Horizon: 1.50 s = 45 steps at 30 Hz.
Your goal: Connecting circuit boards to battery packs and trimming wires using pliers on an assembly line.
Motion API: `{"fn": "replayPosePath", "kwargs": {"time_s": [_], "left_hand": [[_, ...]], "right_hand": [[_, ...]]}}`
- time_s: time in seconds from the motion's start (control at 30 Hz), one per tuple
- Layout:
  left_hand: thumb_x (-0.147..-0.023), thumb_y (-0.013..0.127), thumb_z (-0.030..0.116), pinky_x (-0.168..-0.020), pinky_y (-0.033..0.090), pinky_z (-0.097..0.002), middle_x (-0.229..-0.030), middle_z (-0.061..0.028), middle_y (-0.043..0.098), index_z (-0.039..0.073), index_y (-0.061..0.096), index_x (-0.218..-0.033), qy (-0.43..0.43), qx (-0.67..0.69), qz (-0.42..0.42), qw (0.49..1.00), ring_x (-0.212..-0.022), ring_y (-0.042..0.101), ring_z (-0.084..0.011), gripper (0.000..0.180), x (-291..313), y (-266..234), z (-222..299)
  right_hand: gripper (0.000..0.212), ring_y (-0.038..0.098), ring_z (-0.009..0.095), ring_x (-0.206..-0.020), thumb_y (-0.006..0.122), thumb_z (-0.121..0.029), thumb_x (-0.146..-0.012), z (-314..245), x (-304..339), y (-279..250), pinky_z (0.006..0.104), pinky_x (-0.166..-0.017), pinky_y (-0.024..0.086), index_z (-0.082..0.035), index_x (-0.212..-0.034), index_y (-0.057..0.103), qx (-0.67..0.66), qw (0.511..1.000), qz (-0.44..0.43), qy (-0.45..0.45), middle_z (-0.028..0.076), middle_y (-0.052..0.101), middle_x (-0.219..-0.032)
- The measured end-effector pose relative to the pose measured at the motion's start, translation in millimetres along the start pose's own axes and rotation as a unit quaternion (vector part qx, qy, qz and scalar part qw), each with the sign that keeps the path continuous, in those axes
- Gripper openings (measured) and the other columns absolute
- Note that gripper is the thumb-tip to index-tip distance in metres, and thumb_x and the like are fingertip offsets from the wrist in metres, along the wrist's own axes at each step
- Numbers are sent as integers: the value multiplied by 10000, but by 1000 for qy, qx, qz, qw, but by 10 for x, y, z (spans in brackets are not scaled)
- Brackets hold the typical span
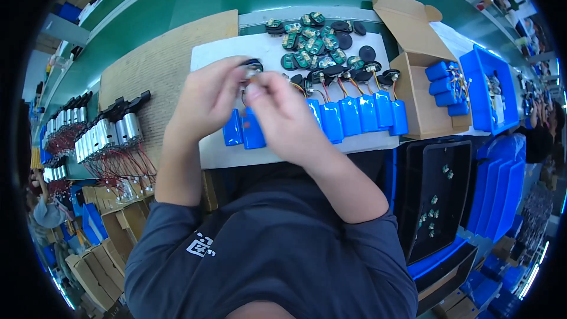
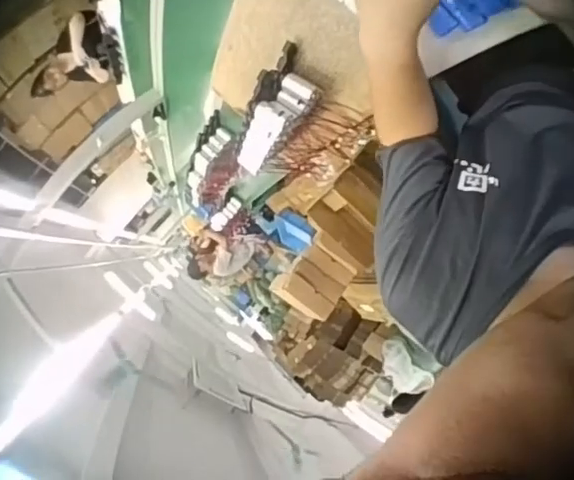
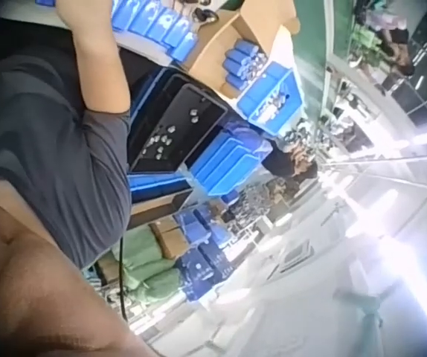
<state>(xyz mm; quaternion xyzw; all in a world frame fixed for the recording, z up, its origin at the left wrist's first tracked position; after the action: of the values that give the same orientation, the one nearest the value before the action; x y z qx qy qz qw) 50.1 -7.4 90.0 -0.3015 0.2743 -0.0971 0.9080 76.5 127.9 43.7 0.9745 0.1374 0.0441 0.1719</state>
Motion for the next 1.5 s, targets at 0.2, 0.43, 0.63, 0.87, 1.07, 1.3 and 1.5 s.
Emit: {"fn": "replayPosePath", "kwargs": {"time_s": [0.2, 0.43, 0.63, 0.87, 1.07, 1.3, 1.5], "left_hand": [[-924, 578, 65, -699, 536, -397, -860, -195, 678, -23, 646, -1058, -125, -74, 34, 989, -777, 675, -364, 175, 567, -199, -556], [-912, 602, 80, -831, 519, -401, -1138, -242, 616, -16, 592, -1201, -97, -120, 93, 984, -1022, 625, -372, 305, 777, 32, -458], [-841, 661, 132, -1111, 328, -522, -1460, -322, 359, -63, 356, -1443, -37, -153, 14, 987, -1350, 364, -491, 702, 1218, 308, -152], [-813, 735, 239, -1155, 217, -566, -1560, -317, 215, -26, 305, -1497, 3, -214, -61, 975, -1442, 202, -511, 850, 1203, 487, -83], [-793, 773, 244, -1105, 274, -578, -1548, -210, 335, 49, 420, -1457, 13, -292, -77, 953, -1412, 289, -472, 777, 1098, 641, 41], [-800, 751, 134, -1126, 269, -550, -1518, -199, 399, 65, 518, -1396, 56, -275, -49, 959, -1384, 348, -460, 644, 1083, 657, 18], [-803, 741, 94, -1111, 317, -551, -1455, -196, 482, 14, 572, -1326, 4, -273, 29, 962, -1365, 383, -467, 556, 1149, 737, 170]], "right_hand": [[271, 603, 302, -1017, 612, -57, -893, 82, 73, 406, 410, -882, 478, 26, -1149, 586, 438, 862, -67, -244, 168, 606, -1067], [280, 604, 313, -1004, 647, -98, -828, 124, 152, 270, 427, -877, 470, 2, -1089, 633, 611, 718, -79, -324, 151, 607, -1091], [269, 606, 289, -964, 627, -143, -793, 164, 63, 204, 414, -826, 475, -35, -1037, 660, 597, 720, -47, -351, 109, 604, -1106], [251, 617, 257, -970, 656, -170, -787, 119, 94, 28, 394, -814, 489, -49, -1007, 661, 569, 726, -9, -386, 99, 618, -1052], [183, 637, 333, -880, 665, -16, -795, -1024, 410, -1062, 435, -763, 522, -12, -978, 652, 541, 696, 211, -422, 153, 649, -944], [180, 646, 332, -893, 677, -114, -841, -1455, 609, -3202, 411, -793, 518, -31, -998, 708, 695, 556, 400, -219, 165, 648, -937], [205, 642, 340, -867, 705, -125, -817, -1503, 518, -3521, 412, -793, 517, -28, -997, 712, 678, 626, 361, -132, 167, 645, -909]]}}
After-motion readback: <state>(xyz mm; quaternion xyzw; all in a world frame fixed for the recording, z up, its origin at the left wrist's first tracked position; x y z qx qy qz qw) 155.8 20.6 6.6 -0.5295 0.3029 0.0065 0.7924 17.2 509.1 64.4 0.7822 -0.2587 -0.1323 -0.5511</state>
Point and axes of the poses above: each hand's wrist, its own x-axis away from the middle knuckle, its own y-axis out of the palm, z = x × y, the point moved 5 cm from there along -x, towards the middle knuckle
